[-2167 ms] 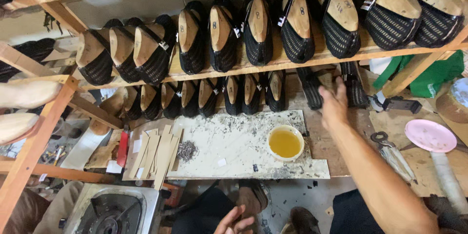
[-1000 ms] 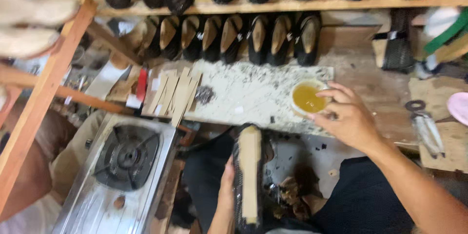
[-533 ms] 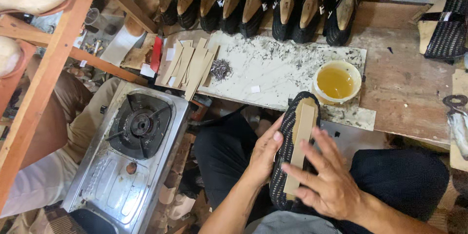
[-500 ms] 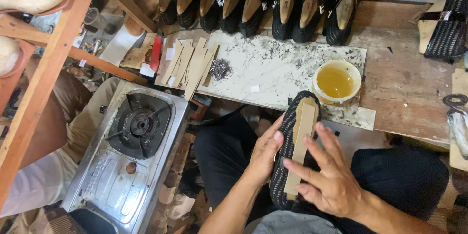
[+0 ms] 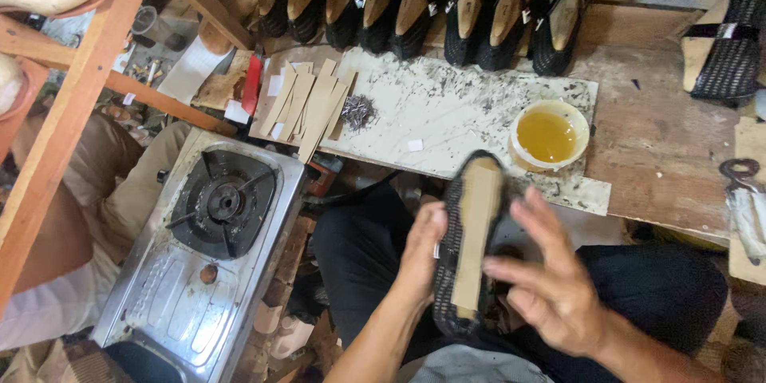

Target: The person sits on the floor at a workbench holding a black woven shoe upper. They apply yellow glue from a cup onto the cardboard insole inside the shoe, spread it with their fingers, and press and smooth the insole and upper together by hand, repeating the glue-and-press cycle.

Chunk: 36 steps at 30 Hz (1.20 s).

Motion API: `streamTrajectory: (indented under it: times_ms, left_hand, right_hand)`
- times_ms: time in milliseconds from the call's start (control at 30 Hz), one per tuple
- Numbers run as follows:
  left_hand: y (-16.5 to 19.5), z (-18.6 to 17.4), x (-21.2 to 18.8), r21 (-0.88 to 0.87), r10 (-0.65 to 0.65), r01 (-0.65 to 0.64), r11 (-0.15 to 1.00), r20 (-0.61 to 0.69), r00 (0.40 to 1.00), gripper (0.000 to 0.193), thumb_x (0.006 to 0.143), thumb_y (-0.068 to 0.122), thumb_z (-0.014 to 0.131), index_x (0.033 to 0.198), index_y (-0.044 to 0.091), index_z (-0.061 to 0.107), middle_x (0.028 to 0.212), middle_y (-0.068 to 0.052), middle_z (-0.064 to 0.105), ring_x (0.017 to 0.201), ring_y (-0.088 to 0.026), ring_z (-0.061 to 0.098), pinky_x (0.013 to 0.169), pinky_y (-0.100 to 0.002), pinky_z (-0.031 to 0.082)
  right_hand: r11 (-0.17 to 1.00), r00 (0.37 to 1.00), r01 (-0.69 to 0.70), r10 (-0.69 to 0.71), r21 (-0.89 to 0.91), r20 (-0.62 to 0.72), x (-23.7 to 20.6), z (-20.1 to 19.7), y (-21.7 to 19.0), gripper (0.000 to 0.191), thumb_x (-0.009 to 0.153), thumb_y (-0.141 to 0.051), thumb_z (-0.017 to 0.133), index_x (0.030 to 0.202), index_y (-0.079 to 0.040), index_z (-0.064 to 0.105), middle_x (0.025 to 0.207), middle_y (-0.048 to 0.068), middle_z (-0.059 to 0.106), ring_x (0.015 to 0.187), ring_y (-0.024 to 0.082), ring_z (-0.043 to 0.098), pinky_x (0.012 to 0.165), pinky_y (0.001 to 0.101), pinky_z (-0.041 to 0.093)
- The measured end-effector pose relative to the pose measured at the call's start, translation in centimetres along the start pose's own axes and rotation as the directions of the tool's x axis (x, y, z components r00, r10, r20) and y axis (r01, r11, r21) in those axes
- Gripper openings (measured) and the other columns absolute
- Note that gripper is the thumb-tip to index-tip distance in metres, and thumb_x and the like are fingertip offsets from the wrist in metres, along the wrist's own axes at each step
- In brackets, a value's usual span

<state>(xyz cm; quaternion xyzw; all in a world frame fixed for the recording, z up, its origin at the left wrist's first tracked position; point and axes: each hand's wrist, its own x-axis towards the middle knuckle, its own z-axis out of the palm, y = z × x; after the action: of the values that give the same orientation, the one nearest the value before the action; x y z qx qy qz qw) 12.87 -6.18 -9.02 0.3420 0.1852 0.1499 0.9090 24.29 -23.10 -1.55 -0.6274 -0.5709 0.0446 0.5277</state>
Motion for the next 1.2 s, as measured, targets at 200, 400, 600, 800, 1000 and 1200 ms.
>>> streamTrajectory:
  times_ms: [200,400,600,800,1000,1200]
  left_hand:
    - [0.8,-1.2,-3.3,-0.331,-0.187,0.147,0.932,-0.091,0.978,0.073,0.088,0.064,0.042,0.138,0.012,0.054,0.111,-0.011,0.074,0.091,-0.022,0.073,0.063,-0.034,0.060]
    - [0.4,-2.1,-4.0,-0.062,0.086,-0.088,0.994,-0.032,0.996,0.073,0.101,0.059,0.050,0.151,0.007,0.045,0.116,-0.013,0.068,0.094,-0.019,0.069,0.074,-0.032,0.058]
    - [2.3,-1.4,-3.1,0.172,0.199,-0.188,0.967,-0.047,0.979,0.087,0.096,0.060,0.055,0.155,-0.002,0.039,0.142,-0.012,0.061,0.122,-0.018,0.064,0.103,-0.031,0.051]
    - [2.5,1.0,-1.2,0.102,0.188,-0.189,0.977,0.021,0.982,0.088,0.095,0.053,0.063,0.158,-0.002,0.036,0.147,-0.014,0.057,0.130,-0.022,0.059,0.109,-0.036,0.047]
    - [2.3,1.9,-0.4,0.096,0.190,-0.196,0.976,0.069,0.979,0.077,0.098,0.038,0.063,0.157,-0.003,0.037,0.150,-0.015,0.055,0.134,-0.022,0.056,0.114,-0.035,0.044]
    - [2.0,1.8,-0.6,0.169,0.193,-0.205,0.964,0.087,0.977,0.069,0.101,0.032,0.062,0.157,-0.002,0.041,0.148,-0.014,0.057,0.131,-0.018,0.057,0.112,-0.032,0.045]
  right_hand:
    - [0.752,0.944,-0.304,0.319,-0.585,-0.080,5.5,-4.6,5.8,0.046,0.088,-0.052,0.067,0.111,-0.014,0.079,0.163,0.004,0.045,0.160,0.030,0.028,0.130,0.0568,0.026]
    - [0.600,0.917,-0.203,0.393,-0.774,0.064,8.7,-6.6,6.5,0.069,0.064,-0.066,0.080,0.105,-0.010,0.082,0.165,0.014,0.035,0.151,0.045,0.018,0.112,0.0712,0.017]
    - [0.637,0.896,-0.353,0.442,-0.685,-0.051,6.6,-7.1,7.0,0.046,0.080,-0.055,0.072,0.072,-0.011,0.080,0.148,0.000,0.056,0.156,0.031,0.031,0.129,0.0555,0.026]
    - [0.968,0.983,-0.156,0.172,-0.197,0.068,2.9,-2.7,1.4,0.031,0.097,-0.037,0.057,0.084,-0.018,0.077,0.155,0.004,0.055,0.156,0.034,0.036,0.130,0.0553,0.025]
    - [0.947,0.967,0.236,-0.206,-0.217,0.152,1.1,1.7,-2.6,0.040,0.103,-0.045,0.054,0.133,-0.022,0.067,0.166,0.009,0.030,0.156,0.038,0.022,0.126,0.0593,0.018]
    - [0.899,0.984,0.177,-0.164,-0.401,0.066,1.6,1.5,-1.7,0.035,0.100,-0.038,0.058,0.131,-0.023,0.069,0.162,0.008,0.035,0.156,0.039,0.024,0.126,0.0629,0.020]
